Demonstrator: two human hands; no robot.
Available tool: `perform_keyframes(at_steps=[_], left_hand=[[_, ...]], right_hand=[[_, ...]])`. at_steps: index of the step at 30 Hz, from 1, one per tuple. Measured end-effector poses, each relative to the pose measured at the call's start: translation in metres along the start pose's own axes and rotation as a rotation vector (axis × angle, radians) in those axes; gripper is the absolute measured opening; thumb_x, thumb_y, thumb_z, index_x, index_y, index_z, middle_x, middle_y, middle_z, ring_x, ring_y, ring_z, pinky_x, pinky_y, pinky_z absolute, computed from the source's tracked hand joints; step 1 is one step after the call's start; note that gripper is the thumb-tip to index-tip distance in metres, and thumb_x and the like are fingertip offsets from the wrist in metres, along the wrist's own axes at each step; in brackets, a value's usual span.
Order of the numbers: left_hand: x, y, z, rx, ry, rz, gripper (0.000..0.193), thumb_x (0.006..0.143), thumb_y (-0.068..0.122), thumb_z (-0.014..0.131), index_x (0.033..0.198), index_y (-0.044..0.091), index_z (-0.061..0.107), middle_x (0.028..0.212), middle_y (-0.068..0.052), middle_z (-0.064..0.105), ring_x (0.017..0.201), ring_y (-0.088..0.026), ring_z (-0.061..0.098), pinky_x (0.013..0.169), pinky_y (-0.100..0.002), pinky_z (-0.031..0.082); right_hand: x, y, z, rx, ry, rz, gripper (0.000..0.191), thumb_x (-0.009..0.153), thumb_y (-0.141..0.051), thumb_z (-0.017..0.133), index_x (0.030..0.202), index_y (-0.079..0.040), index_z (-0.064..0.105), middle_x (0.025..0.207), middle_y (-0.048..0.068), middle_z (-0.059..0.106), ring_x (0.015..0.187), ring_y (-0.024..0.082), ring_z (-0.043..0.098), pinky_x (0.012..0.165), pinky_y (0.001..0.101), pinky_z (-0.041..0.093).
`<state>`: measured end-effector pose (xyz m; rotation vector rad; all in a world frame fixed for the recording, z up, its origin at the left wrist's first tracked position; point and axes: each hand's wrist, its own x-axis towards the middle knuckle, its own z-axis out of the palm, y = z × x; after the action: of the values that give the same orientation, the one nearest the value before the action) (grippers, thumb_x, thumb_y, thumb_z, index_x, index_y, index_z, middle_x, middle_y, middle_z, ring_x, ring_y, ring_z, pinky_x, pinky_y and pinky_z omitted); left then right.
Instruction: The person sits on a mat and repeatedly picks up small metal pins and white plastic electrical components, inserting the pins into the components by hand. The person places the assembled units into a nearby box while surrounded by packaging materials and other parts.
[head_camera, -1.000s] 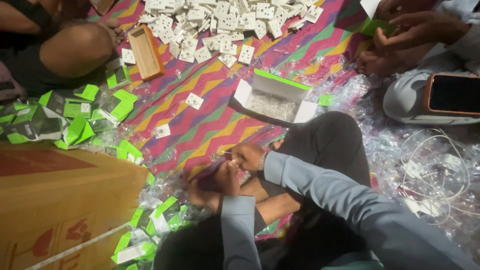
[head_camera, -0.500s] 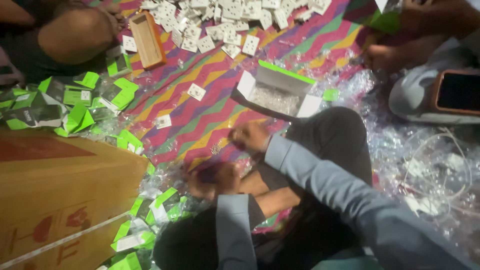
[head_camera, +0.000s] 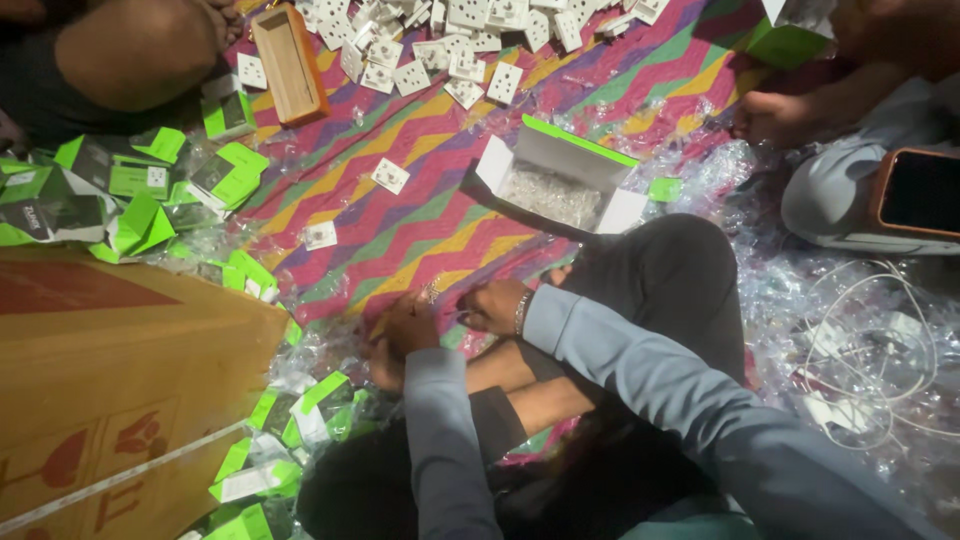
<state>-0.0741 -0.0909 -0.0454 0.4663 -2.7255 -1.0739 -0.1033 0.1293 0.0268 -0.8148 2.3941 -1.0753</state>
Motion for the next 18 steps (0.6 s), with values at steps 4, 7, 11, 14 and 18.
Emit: perform_keyframes(at_steps=[4,7,11,14,18], left_hand=[[0.001,-0.009,0.008,0.056,0.049,0.167,0.026,0.089,0.016,0.061,0.107,0.006,0.078,0.107,-0.017,0.074,0.103,-0.037,0.068,0.095,-0.047,0.052],[0.003,-0.007,0.009,-0.012,0.117,0.175,0.028,0.090,0.013,0.060,0.111,0.001,0.075,0.111,-0.020,0.073,0.105,-0.038,0.067,0.096,-0.046,0.051],[0.001,0.001,0.012,-0.129,0.198,0.066,0.023,0.090,0.006,0.064,0.109,-0.003,0.073,0.107,-0.020,0.073,0.101,-0.036,0.069,0.092,-0.042,0.055],[0.003,0.002,0.017,-0.372,0.142,-0.081,0.017,0.089,0.005,0.070,0.105,-0.002,0.072,0.098,-0.016,0.075,0.090,-0.031,0.074,0.082,-0.039,0.060],[0.006,0.003,0.021,-0.576,0.123,-0.059,0.015,0.092,0.005,0.075,0.104,-0.001,0.070,0.092,-0.014,0.076,0.083,-0.029,0.074,0.077,-0.038,0.060]], right_hand=[[-0.002,0.002,0.004,0.000,-0.013,0.024,0.035,0.091,-0.036,0.067,0.115,-0.012,0.073,0.104,0.015,0.075,0.092,0.037,0.072,0.077,0.0477,0.057],[-0.007,0.007,0.009,-0.036,-0.005,-0.039,0.034,0.088,-0.034,0.069,0.114,-0.013,0.074,0.104,0.015,0.074,0.090,0.038,0.072,0.075,0.0482,0.057],[-0.020,0.006,0.011,-0.074,0.013,-0.278,0.035,0.082,-0.031,0.072,0.110,-0.010,0.073,0.110,0.016,0.073,0.091,0.039,0.071,0.071,0.0492,0.056],[-0.025,-0.003,-0.007,-0.320,-0.183,-0.018,0.033,0.090,-0.037,0.070,0.114,-0.014,0.072,0.109,0.012,0.074,0.094,0.034,0.071,0.078,0.0459,0.057],[-0.036,-0.013,-0.064,-0.313,0.071,-0.135,0.033,0.082,-0.029,0.069,0.114,-0.024,0.075,0.107,0.007,0.074,0.096,0.032,0.073,0.082,0.0438,0.058]])
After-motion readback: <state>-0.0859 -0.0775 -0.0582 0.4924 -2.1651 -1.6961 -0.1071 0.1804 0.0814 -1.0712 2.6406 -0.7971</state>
